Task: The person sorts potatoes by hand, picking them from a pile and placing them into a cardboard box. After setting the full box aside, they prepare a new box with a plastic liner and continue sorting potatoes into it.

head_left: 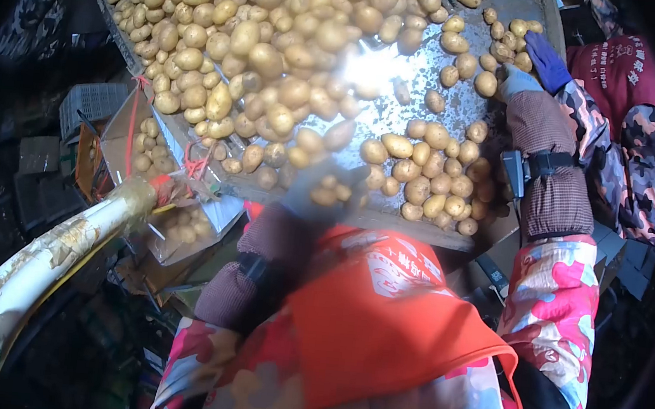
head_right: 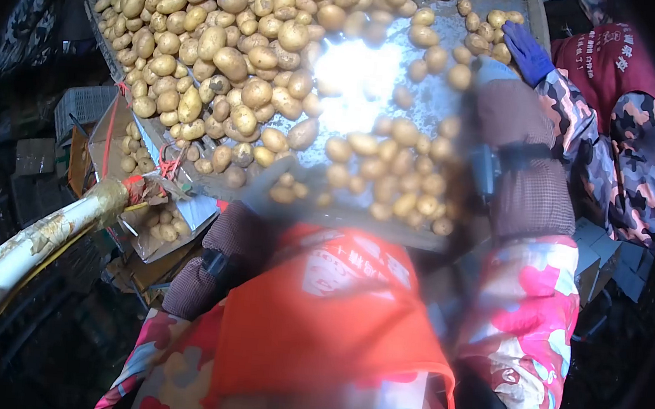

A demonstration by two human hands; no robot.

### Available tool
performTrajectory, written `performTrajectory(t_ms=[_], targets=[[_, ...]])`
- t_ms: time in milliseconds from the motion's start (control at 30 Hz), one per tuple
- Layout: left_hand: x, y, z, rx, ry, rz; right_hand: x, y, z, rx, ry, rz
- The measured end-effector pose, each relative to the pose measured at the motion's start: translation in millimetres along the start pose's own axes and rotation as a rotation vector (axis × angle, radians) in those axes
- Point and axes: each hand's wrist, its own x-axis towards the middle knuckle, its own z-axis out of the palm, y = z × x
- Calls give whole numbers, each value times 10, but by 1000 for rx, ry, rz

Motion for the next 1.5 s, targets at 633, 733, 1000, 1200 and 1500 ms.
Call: performTrajectory(t_ms=[633,733,1000,1200,1500], targets=[[-79,485,231,-953,-176,-548,-1973,-1403,-179,1334,-261,26],[-113,371,205,-580,-368,-462,-2390,-1515,530,1285,-174,-31],[-227,609,285,-248,-165,-422,-1930,-1112,290,870,62,450],[-275,213,154,-958,-7,-551,-1233,-1830,135,472,233,-218],[-684,-20,-268,-1269,231,-457,-1114,-2051,401,461,315,-416]])
